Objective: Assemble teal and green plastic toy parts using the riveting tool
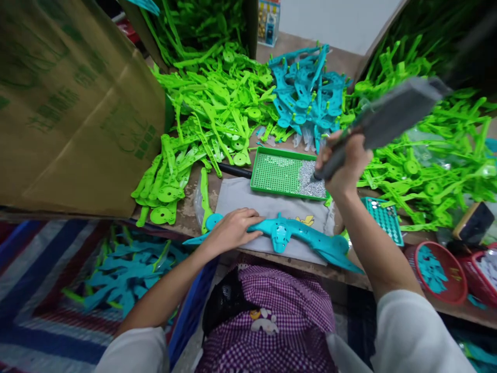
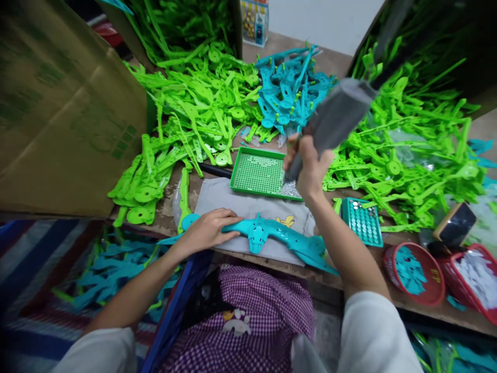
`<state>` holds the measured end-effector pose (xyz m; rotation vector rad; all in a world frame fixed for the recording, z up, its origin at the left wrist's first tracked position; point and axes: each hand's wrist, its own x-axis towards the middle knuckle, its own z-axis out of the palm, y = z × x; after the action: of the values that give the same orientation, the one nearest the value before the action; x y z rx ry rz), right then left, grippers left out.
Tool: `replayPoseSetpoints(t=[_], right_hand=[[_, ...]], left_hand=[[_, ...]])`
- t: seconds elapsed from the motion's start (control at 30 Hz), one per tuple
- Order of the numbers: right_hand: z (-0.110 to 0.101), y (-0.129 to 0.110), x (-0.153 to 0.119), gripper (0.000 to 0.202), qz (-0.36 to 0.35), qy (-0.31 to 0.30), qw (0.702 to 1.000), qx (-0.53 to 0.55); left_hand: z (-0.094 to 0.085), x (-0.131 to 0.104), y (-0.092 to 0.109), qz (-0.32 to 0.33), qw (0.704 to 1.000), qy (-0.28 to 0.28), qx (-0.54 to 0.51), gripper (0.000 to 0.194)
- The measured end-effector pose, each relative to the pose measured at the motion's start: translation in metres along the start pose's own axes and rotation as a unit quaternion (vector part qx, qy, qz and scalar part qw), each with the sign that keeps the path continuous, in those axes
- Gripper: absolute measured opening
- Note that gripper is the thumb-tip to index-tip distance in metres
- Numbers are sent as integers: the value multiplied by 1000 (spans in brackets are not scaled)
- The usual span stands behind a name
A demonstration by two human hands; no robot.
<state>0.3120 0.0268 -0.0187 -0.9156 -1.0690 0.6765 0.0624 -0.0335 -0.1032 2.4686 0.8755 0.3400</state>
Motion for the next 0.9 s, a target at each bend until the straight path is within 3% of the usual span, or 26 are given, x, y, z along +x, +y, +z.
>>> replayPoseSetpoints(t=[0.1, 0.23, 0.4, 0.57, 0.77, 0.9], right_hand=[[-24, -24, -56, 49, 68, -78, 993, 58], [-38, -19, -100, 49, 110, -95, 987, 69], [-34, -3, -102, 48, 131, -84, 985, 69], [-29, 1, -99, 45, 167, -117, 976, 75], [-34, 8, -108, 42, 142, -119, 977, 107], [-37, 8, -109, 38, 154, -161, 971, 90]], left_hand=[[0, 0, -1, -2, 1000, -9, -6, 35], [0, 1, -1, -6, 1000, -13, -15, 36], [-2, 2, 0, -10, 1000, -18, -5, 36], [0, 3, -2, 0, 1000, -21, 7, 36], [1, 2, -4, 2, 1000, -20, 12, 36], [1, 1, -4, -2, 1000, -16, 11, 36]])
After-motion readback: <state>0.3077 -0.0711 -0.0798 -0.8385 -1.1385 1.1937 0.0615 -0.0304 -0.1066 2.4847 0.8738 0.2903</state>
